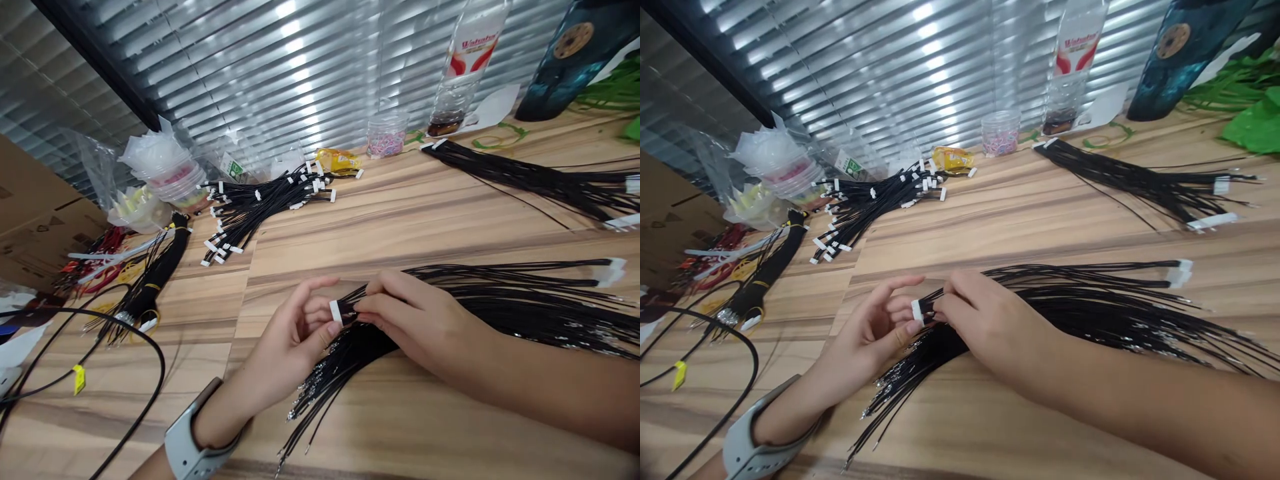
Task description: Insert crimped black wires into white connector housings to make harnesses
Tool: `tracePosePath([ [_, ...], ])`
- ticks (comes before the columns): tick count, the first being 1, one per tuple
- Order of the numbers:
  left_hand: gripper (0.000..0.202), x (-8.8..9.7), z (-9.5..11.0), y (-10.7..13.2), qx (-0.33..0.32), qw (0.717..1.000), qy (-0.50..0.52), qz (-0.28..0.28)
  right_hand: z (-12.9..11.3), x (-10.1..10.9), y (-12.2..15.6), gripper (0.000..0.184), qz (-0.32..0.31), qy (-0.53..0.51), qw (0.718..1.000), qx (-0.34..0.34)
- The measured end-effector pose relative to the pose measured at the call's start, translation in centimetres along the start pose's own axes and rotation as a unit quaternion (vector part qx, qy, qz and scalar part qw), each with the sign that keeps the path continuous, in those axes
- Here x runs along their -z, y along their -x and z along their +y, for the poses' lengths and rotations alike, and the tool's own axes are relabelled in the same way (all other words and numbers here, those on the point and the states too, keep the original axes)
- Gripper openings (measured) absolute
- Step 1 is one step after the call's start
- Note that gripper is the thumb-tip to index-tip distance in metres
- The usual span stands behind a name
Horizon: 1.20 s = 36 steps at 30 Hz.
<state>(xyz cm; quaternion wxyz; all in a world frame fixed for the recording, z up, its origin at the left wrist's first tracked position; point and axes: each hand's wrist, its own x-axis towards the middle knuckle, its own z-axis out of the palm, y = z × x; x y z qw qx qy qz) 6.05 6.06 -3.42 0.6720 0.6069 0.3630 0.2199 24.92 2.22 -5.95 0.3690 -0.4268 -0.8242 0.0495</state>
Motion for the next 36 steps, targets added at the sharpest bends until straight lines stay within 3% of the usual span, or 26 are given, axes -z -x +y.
tracePosePath([
  [7,0.042,-0.26,-0.23,-0.01,-0.003,0.999,0.034,0.005,-0.13,0.03,0.41,0.022,0.009,0.041,0.995,0.094],
  [18,0.039,-0.08,-0.4,0.01,-0.026,1.0,0.003,-0.002,0.0,-0.03,0.5,0.036,0.025,0.013,0.998,0.064],
  [29,0.041,-0.01,-0.2,0.09,-0.019,1.0,0.01,-0.001,-0.03,-0.04,0.39,0.031,0.04,-0.005,0.997,0.067],
  [36,0.039,-0.52,-0.11,0.48,-0.033,0.995,-0.098,0.01,-0.2,0.03,0.41,0.029,0.026,-0.026,0.997,0.069],
])
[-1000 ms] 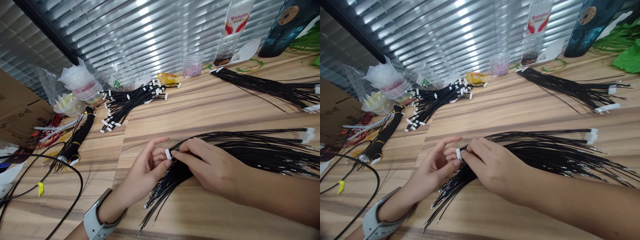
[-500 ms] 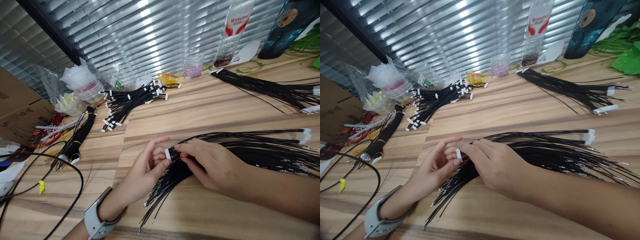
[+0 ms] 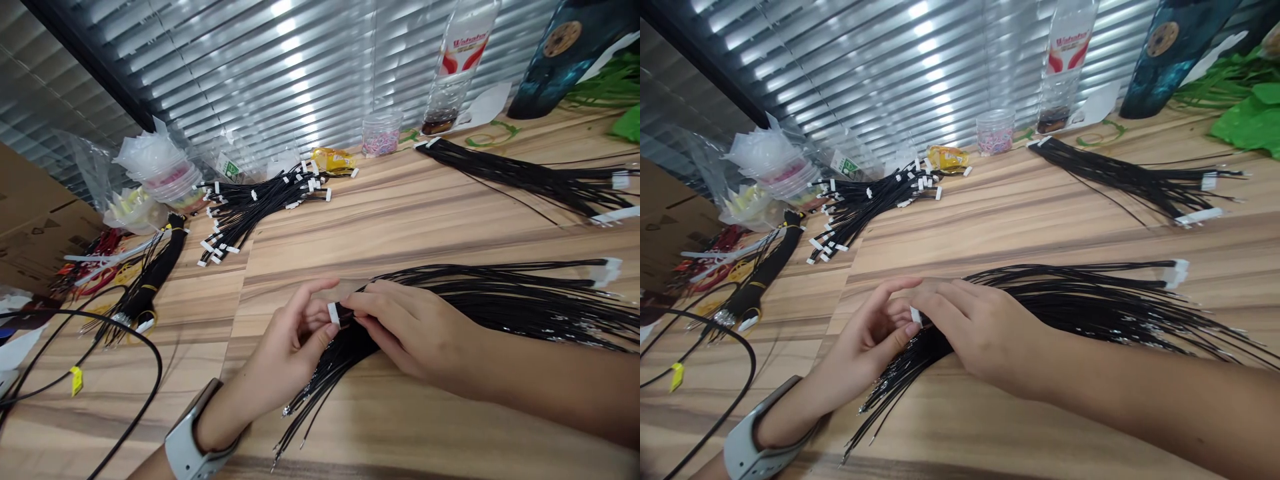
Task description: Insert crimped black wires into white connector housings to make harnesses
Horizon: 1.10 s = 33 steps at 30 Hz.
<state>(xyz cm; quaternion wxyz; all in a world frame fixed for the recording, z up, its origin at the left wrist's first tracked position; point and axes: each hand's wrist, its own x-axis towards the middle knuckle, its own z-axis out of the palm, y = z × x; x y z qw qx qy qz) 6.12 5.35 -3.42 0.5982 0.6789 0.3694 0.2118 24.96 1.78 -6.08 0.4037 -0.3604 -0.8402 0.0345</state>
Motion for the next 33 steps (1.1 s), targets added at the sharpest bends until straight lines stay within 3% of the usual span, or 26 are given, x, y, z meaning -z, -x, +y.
tracePosePath([
  [6,0.04,-0.6,0.1,0.6,-0.059,0.985,-0.161,0.015,0.1,-0.3,0.1,0.022,-0.027,-0.015,1.0,0.0],
  [11,0.036,-0.2,0.3,-0.1,-0.038,0.991,-0.115,0.059,-0.7,0.5,-0.5,0.022,0.018,0.113,0.99,0.083],
  [14,0.026,0.4,0.5,-0.8,0.002,0.993,-0.054,0.105,-1.0,0.4,-0.6,0.022,-0.012,0.139,0.981,0.133],
  [17,0.024,1.3,0.7,-1.1,0.035,0.994,0.004,0.099,-0.7,-0.1,-0.3,0.018,-0.098,0.106,0.986,0.086],
  [20,0.025,2.1,1.0,-1.0,0.071,0.992,0.001,0.101,-0.2,-0.4,-0.2,0.018,-0.131,0.073,0.988,0.047],
  [28,0.026,2.4,1.0,-0.6,0.113,0.988,0.049,0.089,0.1,-0.5,0.2,0.018,-0.096,0.044,0.994,0.032],
  [33,0.025,2.3,0.9,-0.7,0.113,0.989,0.066,0.07,0.1,-0.4,0.1,0.017,-0.035,0.038,0.999,0.015],
])
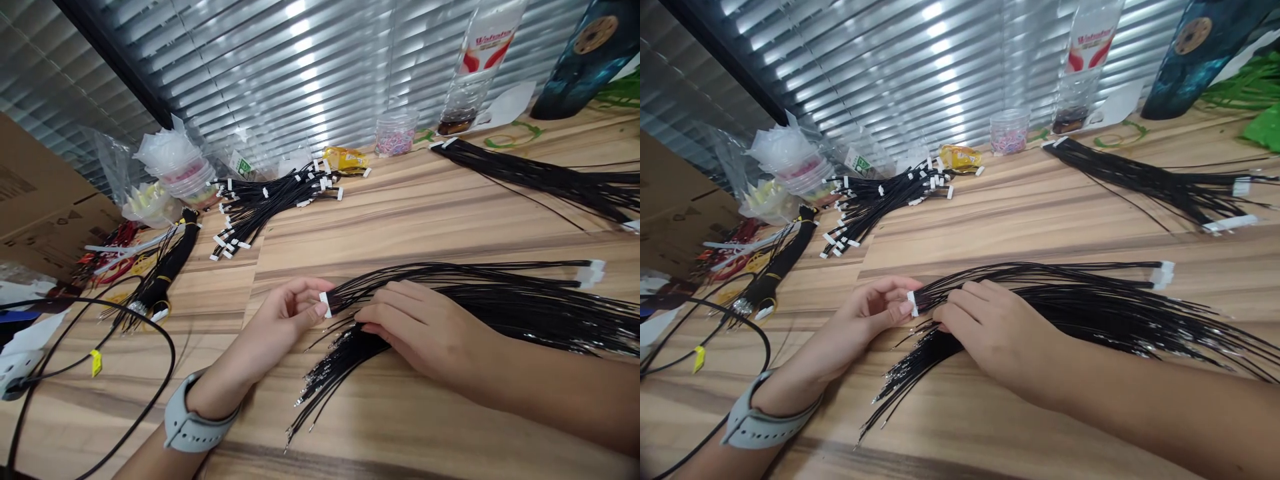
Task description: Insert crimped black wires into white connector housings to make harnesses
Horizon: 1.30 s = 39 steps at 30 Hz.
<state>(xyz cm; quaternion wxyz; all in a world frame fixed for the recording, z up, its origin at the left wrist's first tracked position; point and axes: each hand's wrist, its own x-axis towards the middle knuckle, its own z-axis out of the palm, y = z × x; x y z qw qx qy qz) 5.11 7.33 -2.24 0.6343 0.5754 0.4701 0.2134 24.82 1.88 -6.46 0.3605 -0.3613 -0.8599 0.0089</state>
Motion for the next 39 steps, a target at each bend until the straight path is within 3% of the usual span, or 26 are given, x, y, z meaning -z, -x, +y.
tracePosePath([
  [8,0.03,-0.8,0.0,0.3,0.023,0.998,0.06,0.012,-0.3,0.6,-0.6,0.024,0.007,0.02,0.998,-0.054],
  [17,0.028,-1.0,-0.2,0.3,0.014,0.996,0.092,0.008,-0.3,0.6,-0.6,0.019,-0.005,-0.001,0.997,-0.08],
  [24,0.029,-0.8,-0.2,0.2,0.021,0.996,0.091,-0.001,-0.3,0.6,-0.6,0.017,0.018,-0.053,0.996,-0.067],
  [39,0.029,-1.2,-0.2,0.5,-0.005,0.998,0.061,0.003,-0.4,0.8,-0.5,0.013,-0.022,-0.054,0.99,-0.13],
])
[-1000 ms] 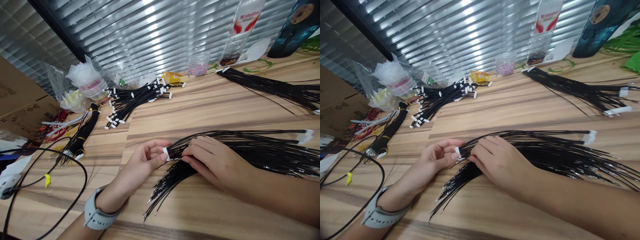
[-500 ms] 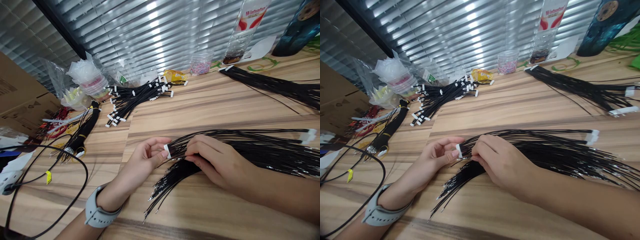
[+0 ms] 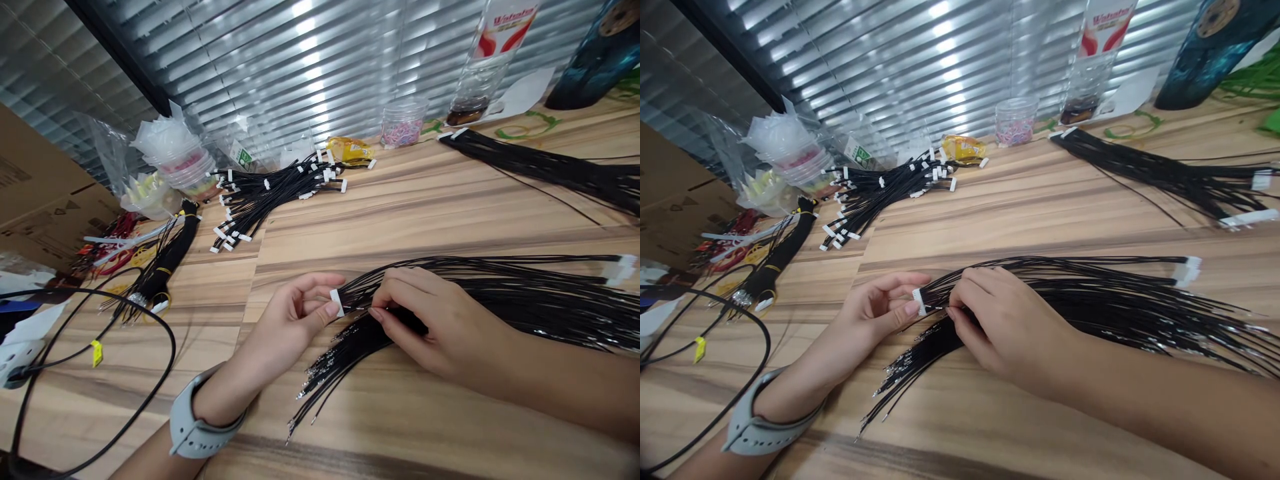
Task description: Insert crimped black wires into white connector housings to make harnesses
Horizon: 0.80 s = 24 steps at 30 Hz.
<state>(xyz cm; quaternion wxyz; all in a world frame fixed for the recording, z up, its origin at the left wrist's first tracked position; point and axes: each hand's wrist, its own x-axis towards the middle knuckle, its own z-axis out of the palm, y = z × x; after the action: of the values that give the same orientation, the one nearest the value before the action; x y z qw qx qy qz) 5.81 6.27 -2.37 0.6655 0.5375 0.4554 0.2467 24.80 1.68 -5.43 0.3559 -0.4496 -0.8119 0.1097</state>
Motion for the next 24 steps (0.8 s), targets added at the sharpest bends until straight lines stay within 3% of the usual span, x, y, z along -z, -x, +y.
tracePosePath([
  [14,0.029,-0.05,-0.27,-0.05,-0.012,1.0,-0.026,-0.007,0.27,-0.26,0.21,0.018,-0.001,0.035,0.998,0.045],
  [24,0.027,-0.33,-0.73,-0.21,-0.035,0.997,-0.068,-0.004,0.28,-0.44,0.07,0.019,-0.021,0.041,0.998,0.038],
])
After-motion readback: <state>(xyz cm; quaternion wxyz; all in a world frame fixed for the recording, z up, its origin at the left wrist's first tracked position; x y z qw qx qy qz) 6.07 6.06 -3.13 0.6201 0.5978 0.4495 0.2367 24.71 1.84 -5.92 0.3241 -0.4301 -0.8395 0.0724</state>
